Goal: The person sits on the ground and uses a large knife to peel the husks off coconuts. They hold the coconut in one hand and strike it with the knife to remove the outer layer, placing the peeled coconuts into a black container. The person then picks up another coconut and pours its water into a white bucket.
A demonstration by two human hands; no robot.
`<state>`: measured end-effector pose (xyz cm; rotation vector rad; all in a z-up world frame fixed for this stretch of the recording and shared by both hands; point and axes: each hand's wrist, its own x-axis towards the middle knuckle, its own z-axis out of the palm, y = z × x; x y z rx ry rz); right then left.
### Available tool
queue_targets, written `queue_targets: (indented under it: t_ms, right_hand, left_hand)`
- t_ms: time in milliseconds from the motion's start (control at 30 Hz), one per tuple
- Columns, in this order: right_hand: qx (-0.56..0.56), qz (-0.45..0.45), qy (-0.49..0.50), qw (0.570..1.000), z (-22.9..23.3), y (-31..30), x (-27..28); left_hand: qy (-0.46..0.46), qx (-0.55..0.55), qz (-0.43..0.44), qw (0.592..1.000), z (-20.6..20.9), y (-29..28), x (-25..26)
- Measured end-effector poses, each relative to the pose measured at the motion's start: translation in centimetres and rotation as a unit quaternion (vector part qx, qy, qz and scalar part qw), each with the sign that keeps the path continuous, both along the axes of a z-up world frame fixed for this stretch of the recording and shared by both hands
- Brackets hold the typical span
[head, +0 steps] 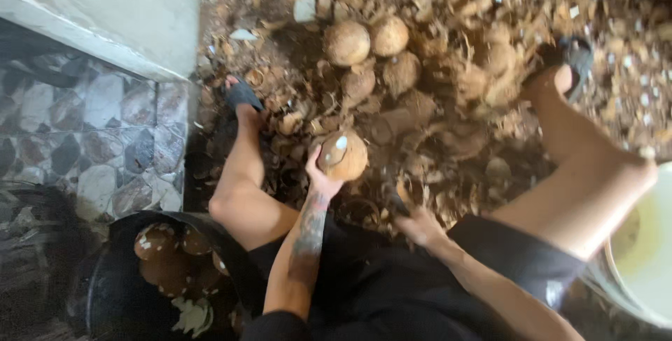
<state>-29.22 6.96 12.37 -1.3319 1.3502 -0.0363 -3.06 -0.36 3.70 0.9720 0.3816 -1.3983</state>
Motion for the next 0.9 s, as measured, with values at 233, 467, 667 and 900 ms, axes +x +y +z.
queue_targets:
  t_ms: [233,467,667,900]
  right_hand:
    - [-0.209,-0.067,-0.122,0.968,8.4,-1.9,-0.8]
    - [-0.49,-0.053,-0.378,0.784,-1.2,-2.6,1.3]
    - [0.133,-0.173,-0.038,0.975,-7.7,2.1,-2.4]
    - [-0.289,-0.089,-0.198,0.932,5.7,-2.5,0.0]
  left_hand:
    - [-0.005,-0.043,0.022,0.999,5.9,1.2,0.2]
    - [-0.015,-0.031,-0.046,0.998,2.2,1.4,0.1]
    - [-0.141,-0.117,0.005,0.983,6.9,-1.5,-1.0]
    - [0.008,-0.061,-0.056,0.997,1.5,0.9,1.7]
